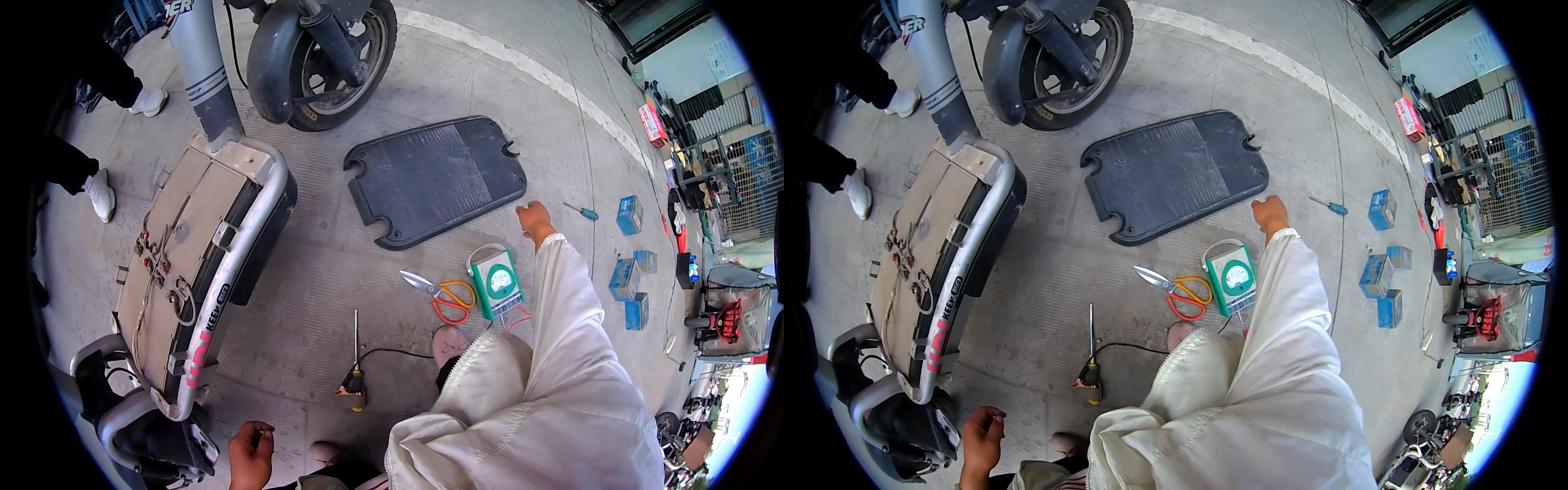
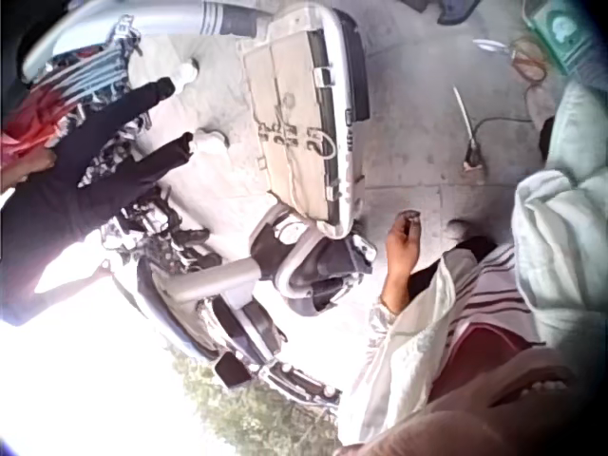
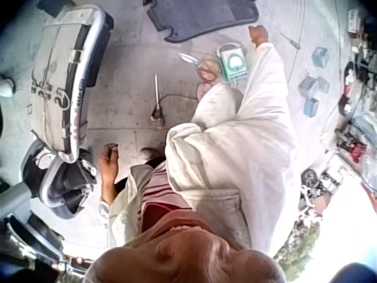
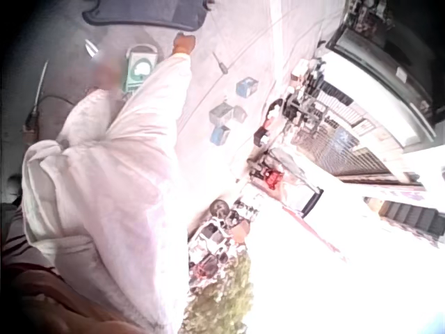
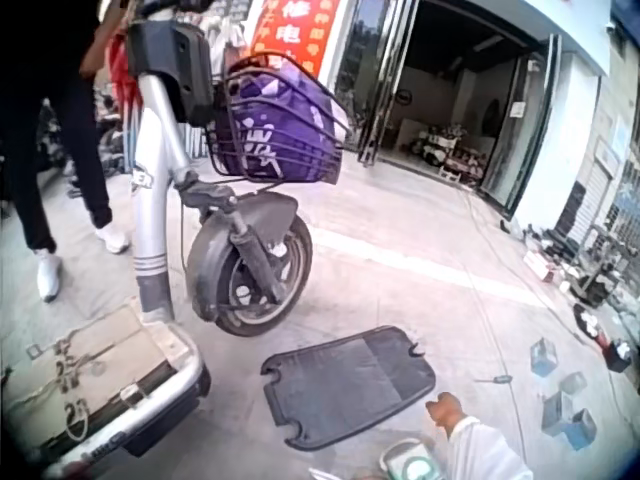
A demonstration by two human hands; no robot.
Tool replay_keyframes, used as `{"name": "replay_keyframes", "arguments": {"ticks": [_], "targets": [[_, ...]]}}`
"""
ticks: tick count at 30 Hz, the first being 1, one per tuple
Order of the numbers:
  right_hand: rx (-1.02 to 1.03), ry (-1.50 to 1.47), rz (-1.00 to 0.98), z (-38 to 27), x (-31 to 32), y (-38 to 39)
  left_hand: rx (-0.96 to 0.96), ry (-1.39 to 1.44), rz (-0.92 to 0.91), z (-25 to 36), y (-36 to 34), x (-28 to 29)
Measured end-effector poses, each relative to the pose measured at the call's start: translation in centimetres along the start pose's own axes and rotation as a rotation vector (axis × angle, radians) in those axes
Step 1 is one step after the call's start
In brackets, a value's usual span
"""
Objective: The person removes the scooter's floorboard, uses wire cutters to trim wires on the battery pack, and tests the battery with a multimeter. The person then replaces the floorboard and secures it.
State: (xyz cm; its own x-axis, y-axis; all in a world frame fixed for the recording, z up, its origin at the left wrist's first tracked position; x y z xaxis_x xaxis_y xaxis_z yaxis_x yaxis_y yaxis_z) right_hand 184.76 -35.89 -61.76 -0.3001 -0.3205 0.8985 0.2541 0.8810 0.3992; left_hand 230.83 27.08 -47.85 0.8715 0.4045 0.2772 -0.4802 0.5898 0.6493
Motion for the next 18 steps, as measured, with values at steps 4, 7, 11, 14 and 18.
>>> {"name": "replay_keyframes", "arguments": {"ticks": [4,7,11,14,18], "targets": [[-0.111,-0.246,0.102,0.4,-1.2,-6.8,0.045,0.004,0.180,0.4,-0.1,0.0],[-0.225,-0.484,-0.152,-1.0,-4.1,-11.5,0.036,0.033,0.271,3.5,-1.3,-2.2],[-0.194,-0.260,0.085,3.3,-4.0,-18.0,-0.141,-0.212,0.078,8.9,-10.9,-11.1],[-0.125,-0.125,0.158,0.0,-4.9,-16.0,-0.248,-0.279,-0.082,12.6,-18.2,-18.9],[-0.043,-0.231,0.186,1.2,-4.2,-18.3,-0.266,-0.220,0.047,12.7,-30.3,-27.8]]}}
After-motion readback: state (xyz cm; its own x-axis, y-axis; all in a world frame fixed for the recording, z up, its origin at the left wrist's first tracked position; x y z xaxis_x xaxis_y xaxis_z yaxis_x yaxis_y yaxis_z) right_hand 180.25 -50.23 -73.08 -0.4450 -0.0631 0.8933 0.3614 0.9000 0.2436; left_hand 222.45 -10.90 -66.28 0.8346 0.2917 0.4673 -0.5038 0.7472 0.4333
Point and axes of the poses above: each hand's wrist, its own y-axis away from the middle knuckle, its own x-axis out of the back of the hand, z = x × y, the point moved 7 cm from there along -y, towards the middle knuckle, and after that the axes turned 8 degrees about y, right-handed, at the moved point
